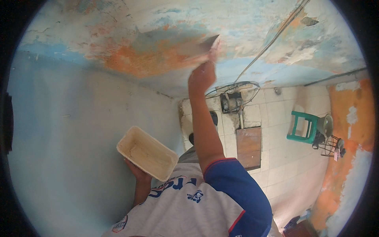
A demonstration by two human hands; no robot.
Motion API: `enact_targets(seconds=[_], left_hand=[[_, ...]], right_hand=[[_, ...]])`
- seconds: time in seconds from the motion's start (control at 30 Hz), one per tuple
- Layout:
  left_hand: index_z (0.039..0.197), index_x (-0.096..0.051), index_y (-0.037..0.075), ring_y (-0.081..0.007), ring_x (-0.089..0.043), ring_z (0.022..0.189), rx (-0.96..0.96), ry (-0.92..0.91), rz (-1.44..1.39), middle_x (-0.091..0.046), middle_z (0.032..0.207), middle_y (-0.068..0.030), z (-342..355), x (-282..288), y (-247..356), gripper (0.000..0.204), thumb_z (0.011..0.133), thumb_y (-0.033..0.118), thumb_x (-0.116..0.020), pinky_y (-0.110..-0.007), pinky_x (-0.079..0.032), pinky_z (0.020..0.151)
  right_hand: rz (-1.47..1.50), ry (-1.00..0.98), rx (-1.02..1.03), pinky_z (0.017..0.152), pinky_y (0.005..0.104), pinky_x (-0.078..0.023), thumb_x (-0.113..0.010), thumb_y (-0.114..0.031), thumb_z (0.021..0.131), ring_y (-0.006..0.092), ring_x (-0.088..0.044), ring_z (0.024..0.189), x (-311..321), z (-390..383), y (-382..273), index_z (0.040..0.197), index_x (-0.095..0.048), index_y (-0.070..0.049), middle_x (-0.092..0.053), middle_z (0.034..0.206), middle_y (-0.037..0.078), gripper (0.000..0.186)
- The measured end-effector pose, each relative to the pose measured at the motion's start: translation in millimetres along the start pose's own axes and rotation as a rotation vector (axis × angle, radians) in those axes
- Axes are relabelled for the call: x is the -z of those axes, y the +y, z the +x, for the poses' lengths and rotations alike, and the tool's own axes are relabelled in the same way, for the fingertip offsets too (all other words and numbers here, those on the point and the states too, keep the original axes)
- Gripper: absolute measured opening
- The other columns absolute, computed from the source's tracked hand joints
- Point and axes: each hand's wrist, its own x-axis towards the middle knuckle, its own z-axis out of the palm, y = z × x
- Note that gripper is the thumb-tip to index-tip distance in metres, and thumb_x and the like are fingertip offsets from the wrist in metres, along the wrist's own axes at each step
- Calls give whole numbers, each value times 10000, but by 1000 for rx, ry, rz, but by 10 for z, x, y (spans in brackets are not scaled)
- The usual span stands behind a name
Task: The person patches a damaged wall by dipping a putty knife into a container of white compound and spreading it over cracks and uneven surfaces on the wall.
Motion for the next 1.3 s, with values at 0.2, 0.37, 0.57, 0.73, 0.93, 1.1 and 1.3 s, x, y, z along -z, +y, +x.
enact_targets(seconds=[0.2,0.37,0.57,0.73,0.93,1.1,1.3], left_hand=[[1600,-246,183,-313,-370,1461,7,14,49,-322,1620,-86,40,-163,41,839,983,742,-343,-484,-380,1173],[1600,-251,184,-316,-374,1459,-4,-25,-24,-330,1617,-86,64,-112,77,835,984,740,-349,-486,-380,1173],[1598,-258,183,-315,-382,1455,-9,22,-19,-332,1616,-86,17,-114,73,833,984,739,-348,-489,-383,1171],[1593,-274,188,-318,-398,1442,14,12,-28,-351,1603,-83,91,-90,38,834,976,743,-365,-500,-389,1166],[1584,-286,179,-312,-403,1437,16,-3,6,-359,1596,-83,145,-171,61,836,975,745,-368,-481,-398,1163],[1571,-317,185,-316,-440,1404,20,47,-19,-398,1568,-81,156,-323,117,837,959,750,-403,-496,-423,1140],[1574,-310,182,-312,-430,1413,-9,35,36,-377,1586,-79,182,-199,102,822,973,737,-393,-479,-425,1139]], right_hand=[[-26,-477,223,864,451,-565,-587,-32,885,364,-677,1082,-484,-1080,-390,1462,-483,-60,-595,1363,197,588],[119,-888,1,719,466,-540,-580,-74,919,367,-678,875,95,-1585,-180,1322,-595,-51,-698,997,172,404],[80,-50,-245,589,404,-481,-571,-64,970,329,-609,624,322,-14,-82,1283,-678,-38,-671,802,181,332],[98,-86,107,809,398,-562,-603,-41,933,356,-713,953,-324,-388,10,1296,-649,-5,-712,1156,210,368],[64,-469,41,743,342,-561,-549,-18,965,312,-723,898,262,-854,146,1366,-616,-35,-649,1322,218,406],[-42,-69,-220,659,338,-514,-532,-42,995,236,-646,730,425,-239,576,1408,-590,-26,-719,1074,235,417],[0,-208,-185,940,408,-540,-555,-48,965,367,-641,1191,-468,-433,615,1461,-501,-19,-601,1378,241,499]])
